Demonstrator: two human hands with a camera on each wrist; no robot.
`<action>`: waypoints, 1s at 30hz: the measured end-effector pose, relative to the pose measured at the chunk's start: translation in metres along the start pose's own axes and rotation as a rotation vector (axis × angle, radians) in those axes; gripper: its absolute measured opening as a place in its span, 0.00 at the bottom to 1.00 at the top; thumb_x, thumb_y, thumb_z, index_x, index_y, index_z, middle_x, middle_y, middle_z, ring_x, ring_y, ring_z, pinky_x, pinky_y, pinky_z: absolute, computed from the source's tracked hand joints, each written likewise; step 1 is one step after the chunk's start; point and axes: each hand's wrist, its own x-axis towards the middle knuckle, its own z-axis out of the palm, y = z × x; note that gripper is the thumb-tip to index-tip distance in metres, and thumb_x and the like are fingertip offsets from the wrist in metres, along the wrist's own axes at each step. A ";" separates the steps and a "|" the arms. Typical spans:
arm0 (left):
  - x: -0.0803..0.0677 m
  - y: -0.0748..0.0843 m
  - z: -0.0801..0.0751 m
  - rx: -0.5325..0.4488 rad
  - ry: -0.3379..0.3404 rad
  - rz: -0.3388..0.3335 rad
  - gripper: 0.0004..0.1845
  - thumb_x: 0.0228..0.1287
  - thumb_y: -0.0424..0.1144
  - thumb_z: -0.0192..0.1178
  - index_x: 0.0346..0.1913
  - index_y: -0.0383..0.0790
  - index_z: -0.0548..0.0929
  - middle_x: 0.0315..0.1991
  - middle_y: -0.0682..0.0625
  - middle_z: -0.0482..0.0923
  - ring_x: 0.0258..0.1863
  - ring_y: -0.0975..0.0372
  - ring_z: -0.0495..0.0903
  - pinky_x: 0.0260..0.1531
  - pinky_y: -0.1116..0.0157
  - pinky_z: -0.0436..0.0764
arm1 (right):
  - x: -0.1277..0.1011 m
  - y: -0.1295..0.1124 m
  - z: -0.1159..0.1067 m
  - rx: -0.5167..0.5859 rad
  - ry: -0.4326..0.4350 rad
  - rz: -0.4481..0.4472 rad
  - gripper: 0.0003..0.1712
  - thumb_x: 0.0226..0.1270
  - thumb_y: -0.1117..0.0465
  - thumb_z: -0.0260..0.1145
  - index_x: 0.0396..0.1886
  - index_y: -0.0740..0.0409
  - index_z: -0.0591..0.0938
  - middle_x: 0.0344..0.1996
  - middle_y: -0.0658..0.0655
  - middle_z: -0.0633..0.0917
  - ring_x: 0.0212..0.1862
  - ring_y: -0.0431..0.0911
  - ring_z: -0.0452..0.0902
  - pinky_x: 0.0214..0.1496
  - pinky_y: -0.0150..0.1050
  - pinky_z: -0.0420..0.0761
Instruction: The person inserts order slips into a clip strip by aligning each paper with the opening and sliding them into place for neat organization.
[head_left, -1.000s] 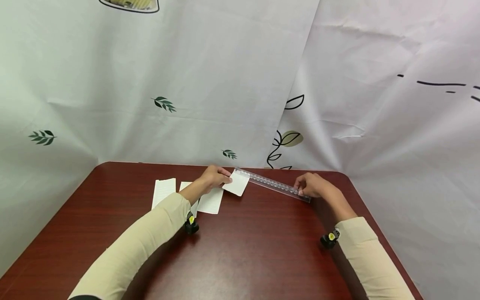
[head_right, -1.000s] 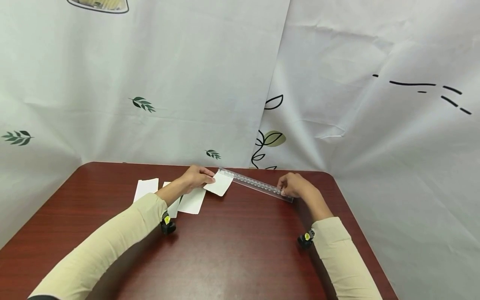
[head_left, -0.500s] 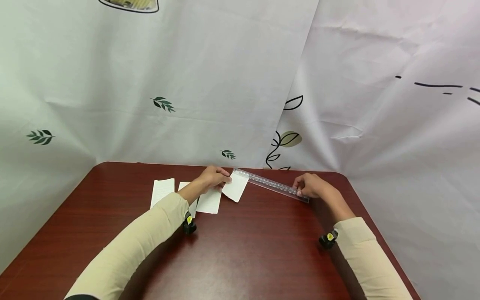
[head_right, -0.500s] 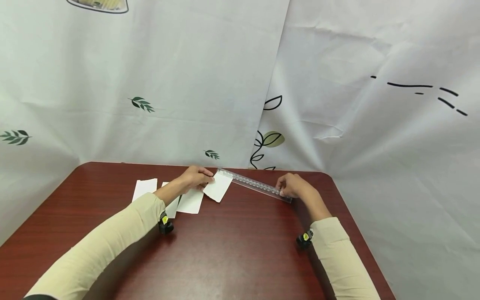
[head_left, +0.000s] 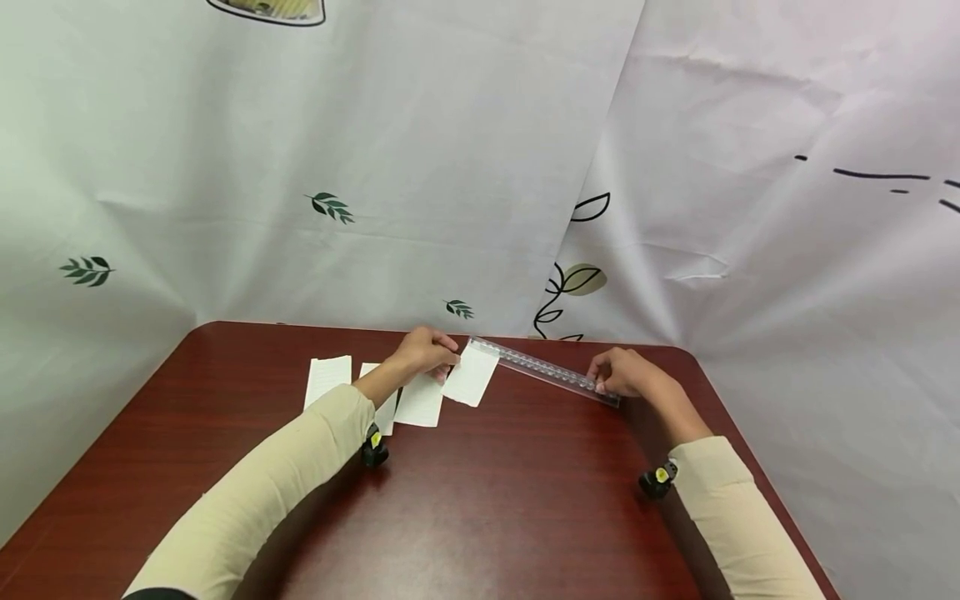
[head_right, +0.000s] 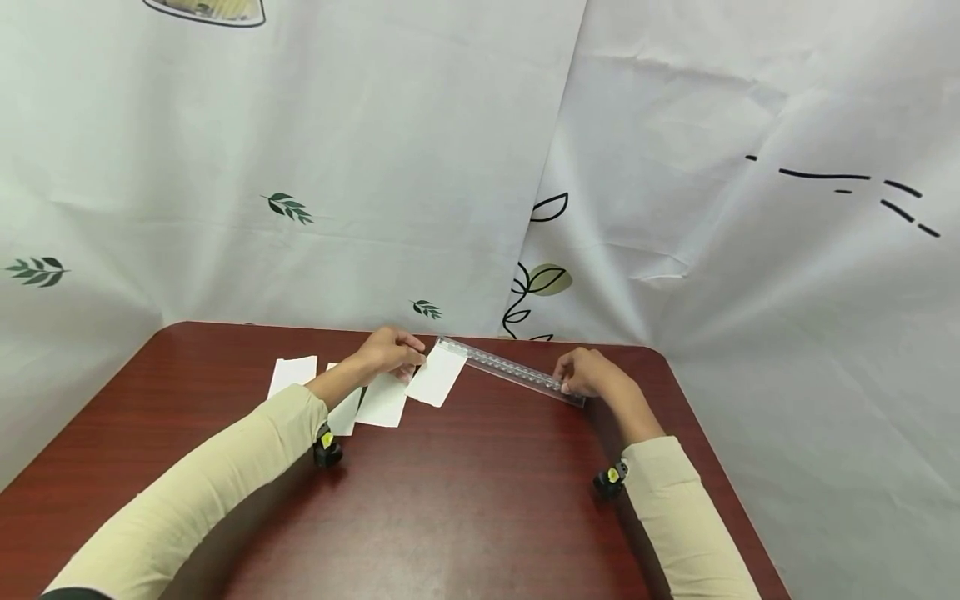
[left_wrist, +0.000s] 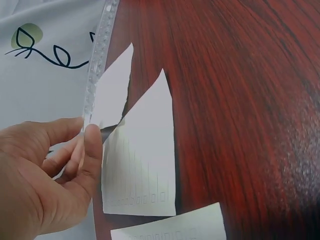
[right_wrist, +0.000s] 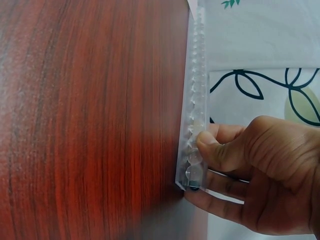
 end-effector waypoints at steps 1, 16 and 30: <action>0.000 0.000 0.000 0.014 0.000 0.022 0.16 0.75 0.31 0.72 0.60 0.28 0.88 0.42 0.42 0.90 0.32 0.60 0.88 0.32 0.65 0.90 | 0.000 0.000 0.000 -0.002 0.000 0.002 0.05 0.73 0.69 0.76 0.43 0.56 0.91 0.33 0.53 0.86 0.37 0.45 0.78 0.43 0.39 0.78; 0.029 -0.030 0.014 0.729 0.002 0.665 0.16 0.75 0.39 0.69 0.59 0.35 0.93 0.56 0.41 0.89 0.53 0.51 0.86 0.54 0.53 0.87 | 0.000 0.000 -0.001 0.024 -0.006 0.014 0.06 0.73 0.71 0.75 0.43 0.56 0.92 0.32 0.53 0.87 0.36 0.44 0.79 0.41 0.37 0.78; 0.052 -0.054 0.031 0.917 -0.065 0.727 0.25 0.78 0.49 0.69 0.71 0.42 0.87 0.66 0.45 0.84 0.66 0.45 0.82 0.68 0.42 0.83 | 0.001 0.001 0.001 0.015 0.004 0.005 0.06 0.72 0.71 0.76 0.43 0.57 0.91 0.33 0.53 0.88 0.36 0.43 0.79 0.40 0.36 0.78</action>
